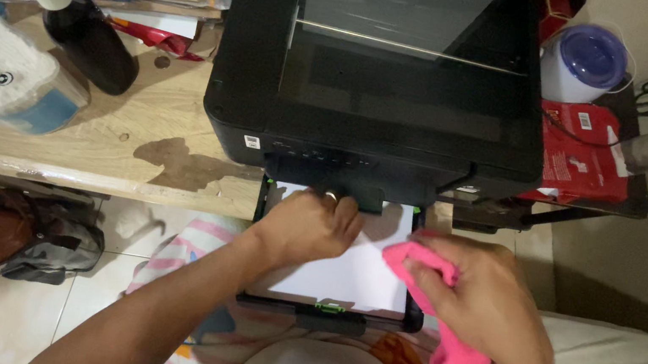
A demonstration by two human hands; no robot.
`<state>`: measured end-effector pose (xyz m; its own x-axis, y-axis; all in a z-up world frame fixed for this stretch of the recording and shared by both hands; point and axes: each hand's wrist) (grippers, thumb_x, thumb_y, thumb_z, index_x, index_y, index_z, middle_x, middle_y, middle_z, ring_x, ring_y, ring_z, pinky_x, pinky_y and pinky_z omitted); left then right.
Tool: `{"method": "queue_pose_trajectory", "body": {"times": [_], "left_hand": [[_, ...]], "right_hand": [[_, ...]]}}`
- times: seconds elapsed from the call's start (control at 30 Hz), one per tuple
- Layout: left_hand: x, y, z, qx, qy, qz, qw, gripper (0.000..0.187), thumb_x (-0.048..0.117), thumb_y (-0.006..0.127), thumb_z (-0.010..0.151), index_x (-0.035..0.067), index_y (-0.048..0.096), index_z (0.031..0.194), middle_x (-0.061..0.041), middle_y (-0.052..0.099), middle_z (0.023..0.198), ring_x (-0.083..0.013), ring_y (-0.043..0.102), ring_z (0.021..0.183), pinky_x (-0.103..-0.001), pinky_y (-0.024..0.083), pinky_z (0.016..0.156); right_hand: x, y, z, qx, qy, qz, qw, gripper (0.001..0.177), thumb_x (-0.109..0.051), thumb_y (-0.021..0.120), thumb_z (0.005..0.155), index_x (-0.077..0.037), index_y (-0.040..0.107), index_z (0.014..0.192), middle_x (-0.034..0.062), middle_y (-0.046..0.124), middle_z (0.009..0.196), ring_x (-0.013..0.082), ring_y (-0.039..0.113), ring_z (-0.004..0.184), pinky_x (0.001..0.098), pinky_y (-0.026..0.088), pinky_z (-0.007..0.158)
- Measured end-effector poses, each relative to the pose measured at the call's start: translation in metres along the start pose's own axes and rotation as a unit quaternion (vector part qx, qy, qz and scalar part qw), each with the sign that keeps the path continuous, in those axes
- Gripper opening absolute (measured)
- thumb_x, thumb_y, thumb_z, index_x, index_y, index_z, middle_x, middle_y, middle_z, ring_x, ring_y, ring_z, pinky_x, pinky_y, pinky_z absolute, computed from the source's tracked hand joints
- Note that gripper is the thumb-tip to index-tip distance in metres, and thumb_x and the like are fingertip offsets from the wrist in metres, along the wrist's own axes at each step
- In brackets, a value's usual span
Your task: The person cleans a black printer using a pink cloth. They wipe the paper tray, control panel, and top surface, then remove a handwritten note and a blue folder from the top before continuing to wipe the surface.
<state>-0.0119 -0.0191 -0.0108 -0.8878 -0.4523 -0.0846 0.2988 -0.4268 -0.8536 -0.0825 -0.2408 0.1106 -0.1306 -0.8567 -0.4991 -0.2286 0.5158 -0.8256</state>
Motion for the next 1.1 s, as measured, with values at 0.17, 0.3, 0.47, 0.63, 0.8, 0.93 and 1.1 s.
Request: {"method": "queue_pose_trajectory", "body": {"times": [0.17, 0.3, 0.47, 0.63, 0.8, 0.93, 1.1], "left_hand": [[0.019, -0.02, -0.005, -0.047, -0.014, -0.052, 0.997, 0.008, 0.014, 0.067, 0.077, 0.007, 0.063, 0.077, -0.006, 0.057, 0.072, -0.0208, 0.064, 0.056, -0.036, 0.052, 0.047], [0.04, -0.043, -0.01, -0.071, -0.016, -0.05, 0.996, 0.008, 0.014, 0.066, 0.074, 0.008, 0.062, 0.076, -0.007, 0.057, 0.074, -0.0211, 0.064, 0.06, -0.035, 0.052, 0.05], [0.049, -0.059, -0.019, -0.068, -0.038, -0.076, 0.994, 0.012, 0.018, 0.068, 0.076, 0.009, 0.061, 0.075, -0.006, 0.056, 0.074, -0.0216, 0.062, 0.061, -0.036, 0.052, 0.054], [0.05, -0.059, -0.029, -0.033, -0.081, -0.093, 0.992, 0.01, 0.019, 0.071, 0.081, 0.01, 0.066, 0.082, -0.006, 0.057, 0.078, -0.0215, 0.062, 0.064, -0.036, 0.052, 0.055], [0.044, -0.06, -0.025, 0.066, -0.27, -0.185, 0.943, 0.025, 0.027, 0.08, 0.089, 0.005, 0.071, 0.094, -0.008, 0.061, 0.082, -0.0269, 0.066, 0.072, -0.04, 0.054, 0.059], [0.039, -0.067, -0.016, 0.033, -0.417, -0.236, 0.877, 0.056, 0.024, 0.085, 0.077, -0.005, 0.064, 0.12, -0.019, 0.065, 0.098, -0.034, 0.069, 0.078, -0.042, 0.057, 0.065], [0.043, -0.056, -0.016, 0.016, -0.577, -0.505, 0.642, 0.078, 0.009, 0.076, 0.077, -0.001, 0.039, 0.146, -0.015, 0.072, 0.111, -0.0247, 0.077, 0.091, -0.035, 0.062, 0.077]], "right_hand": [[0.006, 0.0, 0.006, 0.045, -0.082, -0.039, 0.995, 0.032, -0.03, 0.074, 0.078, -0.011, 0.078, 0.104, 0.0185, 0.076, 0.082, 0.0362, 0.075, 0.072, 0.0416, 0.057, 0.064], [0.009, -0.006, 0.003, 0.03, -0.062, -0.041, 0.997, 0.033, -0.033, 0.077, 0.078, -0.011, 0.078, 0.103, 0.0187, 0.076, 0.081, 0.0372, 0.075, 0.072, 0.0421, 0.057, 0.065], [0.007, -0.008, 0.001, 0.011, -0.028, -0.053, 0.998, 0.039, -0.035, 0.078, 0.078, -0.014, 0.078, 0.111, 0.0184, 0.077, 0.083, 0.0343, 0.076, 0.072, 0.0407, 0.058, 0.067], [0.001, -0.004, 0.005, -0.044, -0.025, -0.053, 0.997, 0.057, -0.036, 0.079, 0.074, -0.017, 0.07, 0.128, 0.0207, 0.076, 0.086, 0.0323, 0.077, 0.075, 0.0396, 0.058, 0.071], [-0.009, 0.004, 0.018, -0.104, -0.027, -0.042, 0.993, 0.08, -0.043, 0.082, 0.072, -0.027, 0.058, 0.147, 0.0178, 0.077, 0.086, 0.0321, 0.076, 0.08, 0.0411, 0.057, 0.079], [-0.008, 0.014, 0.027, -0.099, -0.072, -0.03, 0.992, 0.081, -0.041, 0.082, 0.073, -0.021, 0.055, 0.146, 0.0209, 0.076, 0.098, 0.0327, 0.075, 0.091, 0.0412, 0.056, 0.086], [-0.006, 0.017, 0.029, -0.096, -0.072, -0.011, 0.993, 0.085, -0.039, 0.082, 0.07, -0.02, 0.055, 0.149, 0.0207, 0.076, 0.105, 0.0324, 0.074, 0.097, 0.0408, 0.055, 0.089]]}}
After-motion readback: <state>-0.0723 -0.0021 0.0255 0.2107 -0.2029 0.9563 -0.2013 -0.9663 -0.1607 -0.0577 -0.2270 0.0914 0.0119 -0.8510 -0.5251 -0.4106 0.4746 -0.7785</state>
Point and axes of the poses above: each hand's wrist, its own z-axis towards the middle knuckle, its own y-axis out of the palm, x = y × z
